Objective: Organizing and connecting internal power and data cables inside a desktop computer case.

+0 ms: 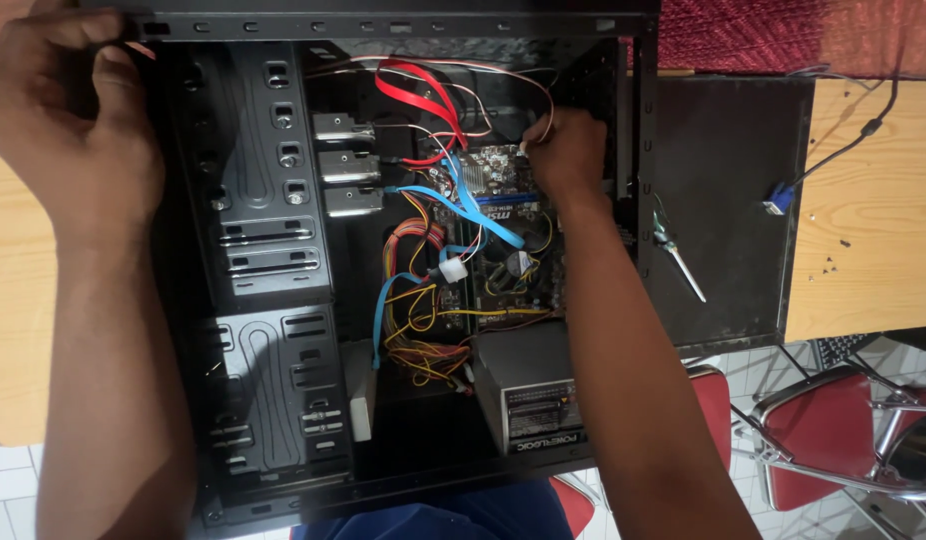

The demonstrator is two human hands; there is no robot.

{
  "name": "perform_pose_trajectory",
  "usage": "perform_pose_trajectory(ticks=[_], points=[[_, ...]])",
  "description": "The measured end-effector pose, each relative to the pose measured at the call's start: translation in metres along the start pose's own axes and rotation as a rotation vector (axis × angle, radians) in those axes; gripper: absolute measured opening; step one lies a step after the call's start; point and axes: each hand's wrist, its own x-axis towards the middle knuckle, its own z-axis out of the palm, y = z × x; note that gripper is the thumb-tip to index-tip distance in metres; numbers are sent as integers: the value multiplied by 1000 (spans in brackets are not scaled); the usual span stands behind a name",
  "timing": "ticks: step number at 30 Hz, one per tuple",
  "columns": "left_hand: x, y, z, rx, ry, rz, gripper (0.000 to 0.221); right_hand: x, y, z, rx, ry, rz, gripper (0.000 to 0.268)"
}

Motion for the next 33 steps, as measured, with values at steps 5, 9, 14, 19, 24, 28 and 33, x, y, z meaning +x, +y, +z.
perform_pose_trajectory(ticks=[5, 9, 14, 19, 24, 28, 33], points=[[0, -3, 1, -32, 3, -1, 22, -7, 8, 8, -81, 16, -111, 12], [-1, -1, 1, 41, 33, 13, 23, -22, -14, 6, -140, 24, -97, 19], [-3, -8, -1, 65, 42, -3, 23, -19, -12, 16, -335, 7, -123, 25], [0, -4, 1, 103, 58, 23, 22, -18, -8, 20, -370, 36, -137, 16], [-2, -8, 1, 136, 85, 17, 19, -23, 2, 22, -167, 87, -226, 52], [2, -5, 3, 160, 136, 25, 19, -3, 20, 23, 44, 280, -152, 51], [8, 5, 5, 251, 187, -29, 19, 37, 2, -6, 965, -37, 680, 68]])
